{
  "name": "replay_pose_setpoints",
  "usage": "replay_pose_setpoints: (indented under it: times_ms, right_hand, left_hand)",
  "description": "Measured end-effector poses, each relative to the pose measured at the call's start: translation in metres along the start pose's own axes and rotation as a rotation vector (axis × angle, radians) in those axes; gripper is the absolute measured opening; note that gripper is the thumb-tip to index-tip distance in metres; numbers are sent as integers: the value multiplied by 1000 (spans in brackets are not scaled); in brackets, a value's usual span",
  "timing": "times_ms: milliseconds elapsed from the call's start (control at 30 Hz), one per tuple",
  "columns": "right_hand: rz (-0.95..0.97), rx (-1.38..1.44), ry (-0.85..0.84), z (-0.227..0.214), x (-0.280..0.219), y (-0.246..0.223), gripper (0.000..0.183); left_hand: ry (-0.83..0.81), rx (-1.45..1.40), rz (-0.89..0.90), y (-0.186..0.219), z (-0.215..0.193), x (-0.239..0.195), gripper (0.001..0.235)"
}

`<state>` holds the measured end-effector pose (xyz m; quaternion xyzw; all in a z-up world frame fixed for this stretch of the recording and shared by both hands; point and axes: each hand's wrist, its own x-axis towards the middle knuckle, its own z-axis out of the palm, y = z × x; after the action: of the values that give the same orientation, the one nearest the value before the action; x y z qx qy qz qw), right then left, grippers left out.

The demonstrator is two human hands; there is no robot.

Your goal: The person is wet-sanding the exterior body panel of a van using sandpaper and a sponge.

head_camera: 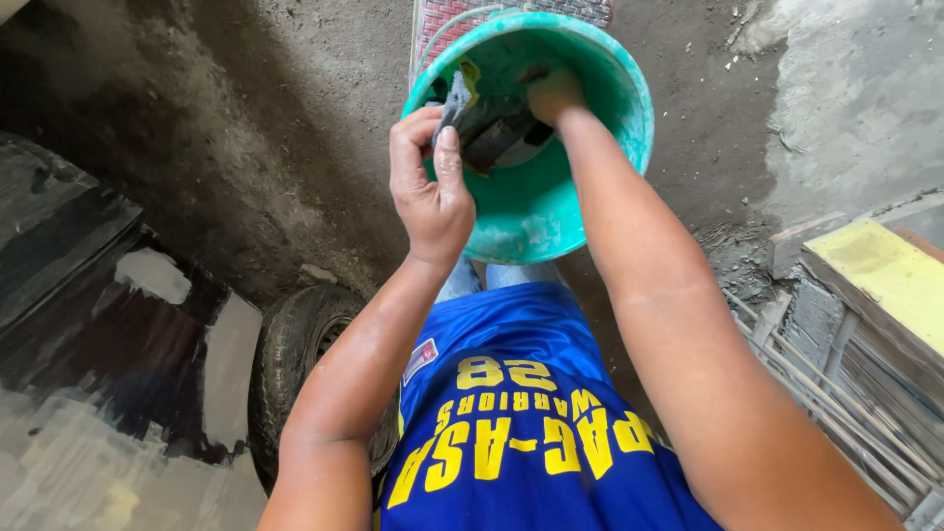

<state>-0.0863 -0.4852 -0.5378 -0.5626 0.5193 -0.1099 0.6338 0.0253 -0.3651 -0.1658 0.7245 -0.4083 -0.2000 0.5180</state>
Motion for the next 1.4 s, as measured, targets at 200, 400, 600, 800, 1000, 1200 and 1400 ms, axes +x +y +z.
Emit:
replay_pose_setpoints:
  times_ms: [200,400,600,800,1000,1200,1400]
  right_hand:
    - [40,192,81,-4,-13,-19,37]
    - [-139,-545,183,8,-34,-64,45]
    - [-249,-758,-85,71,-8,-48,35]
    - [-433,-829,-182,94,-47,-69,27]
    - [-325,-672,-348,48,-28,-54,40]
    - [2,-188,-313,-29,-23,-69,32]
    - [97,727,-320,-37,-62,-126,37]
  left_hand:
    - [-7,-3,-6,10,-19,-11,10]
    - [-34,33,-27,12,-29,-26,8]
    - [-78,83,-14,10,-31,-34,7]
    - [-62,58,-45,-2,-33,-36,7]
    - [-30,-46,-46,7,-38,-35,7]
    - [-36,-59,-2,18,-37,-34,7]
    - [-48,-34,-1,22,-32,-34,9]
